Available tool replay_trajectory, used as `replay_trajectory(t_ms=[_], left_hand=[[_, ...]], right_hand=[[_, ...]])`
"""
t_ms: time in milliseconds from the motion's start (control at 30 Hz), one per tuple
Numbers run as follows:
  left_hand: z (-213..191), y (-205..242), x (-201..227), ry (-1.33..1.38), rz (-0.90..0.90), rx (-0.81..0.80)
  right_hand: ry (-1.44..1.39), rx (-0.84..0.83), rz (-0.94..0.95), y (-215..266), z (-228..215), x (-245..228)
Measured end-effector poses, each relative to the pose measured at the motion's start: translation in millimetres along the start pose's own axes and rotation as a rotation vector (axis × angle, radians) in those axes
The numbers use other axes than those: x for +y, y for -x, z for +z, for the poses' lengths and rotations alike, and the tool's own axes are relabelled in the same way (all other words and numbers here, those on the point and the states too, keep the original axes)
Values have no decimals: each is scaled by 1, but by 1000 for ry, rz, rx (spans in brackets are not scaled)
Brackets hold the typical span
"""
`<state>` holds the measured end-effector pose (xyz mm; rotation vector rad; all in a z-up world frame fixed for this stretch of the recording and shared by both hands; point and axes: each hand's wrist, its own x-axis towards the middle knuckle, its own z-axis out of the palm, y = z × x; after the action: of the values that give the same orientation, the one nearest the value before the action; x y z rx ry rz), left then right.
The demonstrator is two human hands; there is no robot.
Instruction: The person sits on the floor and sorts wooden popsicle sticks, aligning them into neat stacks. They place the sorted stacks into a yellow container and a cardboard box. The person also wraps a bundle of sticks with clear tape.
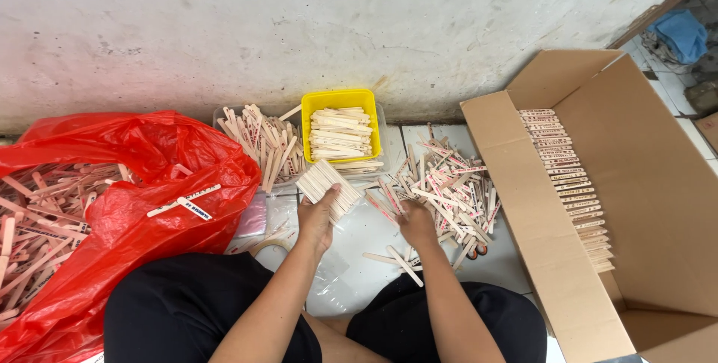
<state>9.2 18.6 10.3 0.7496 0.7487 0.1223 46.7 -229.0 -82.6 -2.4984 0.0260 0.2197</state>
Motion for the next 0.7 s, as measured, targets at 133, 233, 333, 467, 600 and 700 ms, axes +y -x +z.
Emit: replay_trajectory(t_ms=[133, 233, 333, 467, 600, 700], left_hand=[[-1, -5, -6, 55, 41, -5], [-4, -7, -7, 76, 52, 4], [-8, -11, -7, 106, 52, 0], [-9, -19, -1, 129, 15, -21], [-6, -33, 29, 118, -35, -70], [11, -15, 97, 70, 37, -106]], right_hand=[[133, 37, -92, 0, 21, -24], [407, 55, -170, 5, 33, -40], [457, 76, -146, 4, 40, -40], [132, 158, -164, 4, 22, -50], [-171, 339, -276, -6, -10, -73], [-214, 360, -382, -21, -41, -118]])
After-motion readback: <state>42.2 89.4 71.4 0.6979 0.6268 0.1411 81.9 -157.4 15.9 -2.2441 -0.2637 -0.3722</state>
